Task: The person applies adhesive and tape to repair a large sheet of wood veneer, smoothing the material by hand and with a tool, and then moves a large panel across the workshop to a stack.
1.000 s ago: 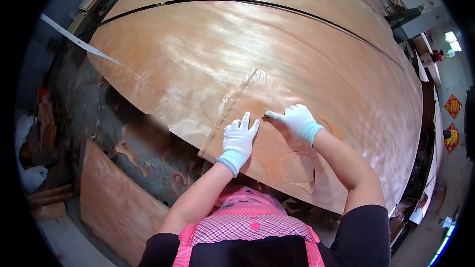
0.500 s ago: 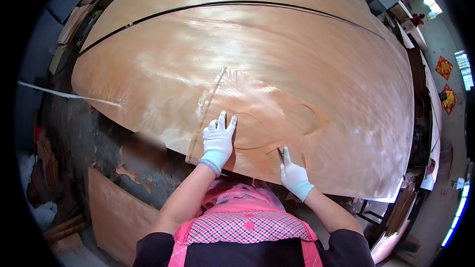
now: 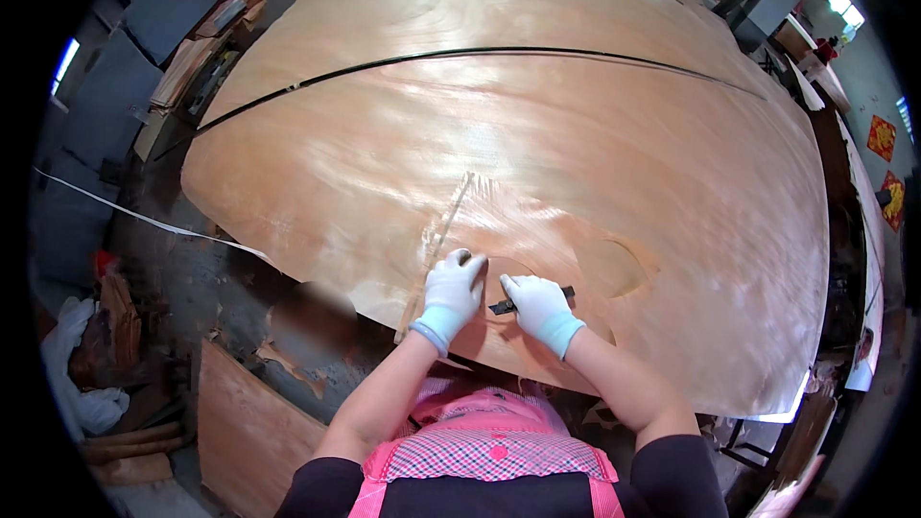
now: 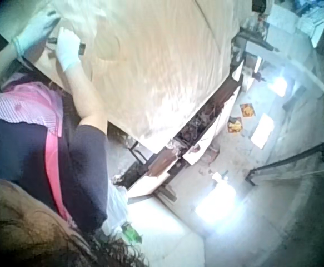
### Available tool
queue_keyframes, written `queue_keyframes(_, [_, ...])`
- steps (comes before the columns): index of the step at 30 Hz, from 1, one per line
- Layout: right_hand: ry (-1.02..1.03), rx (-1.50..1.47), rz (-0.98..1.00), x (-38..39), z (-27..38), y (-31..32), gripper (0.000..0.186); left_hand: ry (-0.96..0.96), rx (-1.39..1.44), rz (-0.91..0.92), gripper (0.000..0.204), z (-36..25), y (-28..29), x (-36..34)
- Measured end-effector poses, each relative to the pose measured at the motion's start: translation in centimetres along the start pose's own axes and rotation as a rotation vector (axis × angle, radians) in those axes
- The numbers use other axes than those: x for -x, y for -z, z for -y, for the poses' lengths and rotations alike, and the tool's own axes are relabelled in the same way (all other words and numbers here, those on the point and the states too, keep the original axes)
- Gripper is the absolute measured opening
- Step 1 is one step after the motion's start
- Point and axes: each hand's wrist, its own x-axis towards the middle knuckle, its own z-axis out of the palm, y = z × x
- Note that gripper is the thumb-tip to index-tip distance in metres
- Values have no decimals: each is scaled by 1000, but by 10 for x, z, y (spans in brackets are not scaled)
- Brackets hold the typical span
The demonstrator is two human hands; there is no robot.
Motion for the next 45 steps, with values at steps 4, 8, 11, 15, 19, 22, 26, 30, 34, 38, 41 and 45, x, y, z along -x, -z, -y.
queue_keyframes(4, [-83, 4, 76, 0, 8, 3, 39, 266, 422, -196, 65, 26, 27, -62])
queue_keyframes(8, [-106, -9, 73, 1, 14, 5, 37, 126, 126, -259, 80, 22, 40, -127])
queue_keyframes(11, [-97, -21, 89, 4, 16, 10, 36, -113, -52, -63, 78, 13, 51, -153])
queue_keyframes(15, [-98, -44, 100, 6, 10, 6, 36, -163, -50, 34, 47, 15, 66, -136])
queue_keyframes(19, [-72, -35, -14, 12, 2, -2, 33, -32, 246, -182, 29, 14, 115, -50])
queue_keyframes(22, [-36, 45, 36, 9, 10, 12, 32, 88, 463, -258, 29, 47, 149, 11])
queue_keyframes(26, [-42, 100, 226, 4, 13, 17, 36, 279, 885, -326, 22, 96, 157, 56])
queue_keyframes(30, [39, 25, 124, 9, -4, 2, 41, 347, 860, -397, 19, 116, 167, 67])
queue_keyframes(34, [24, -22, 103, 7, 10, 12, 45, 357, 861, -471, 20, 182, 153, 66])
queue_keyframes(38, [-85, 40, 200, 6, 19, 17, 48, 338, 839, -558, 23, 215, 142, 43])
queue_keyframes(41, [-110, 16, 123, 8, 19, 10, 48, 481, 876, -532, 33, 255, 118, 14])
queue_keyframes(45, [-137, 111, 115, 4, 28, 2, 49, 436, 1235, -560, 47, 273, 94, -20])
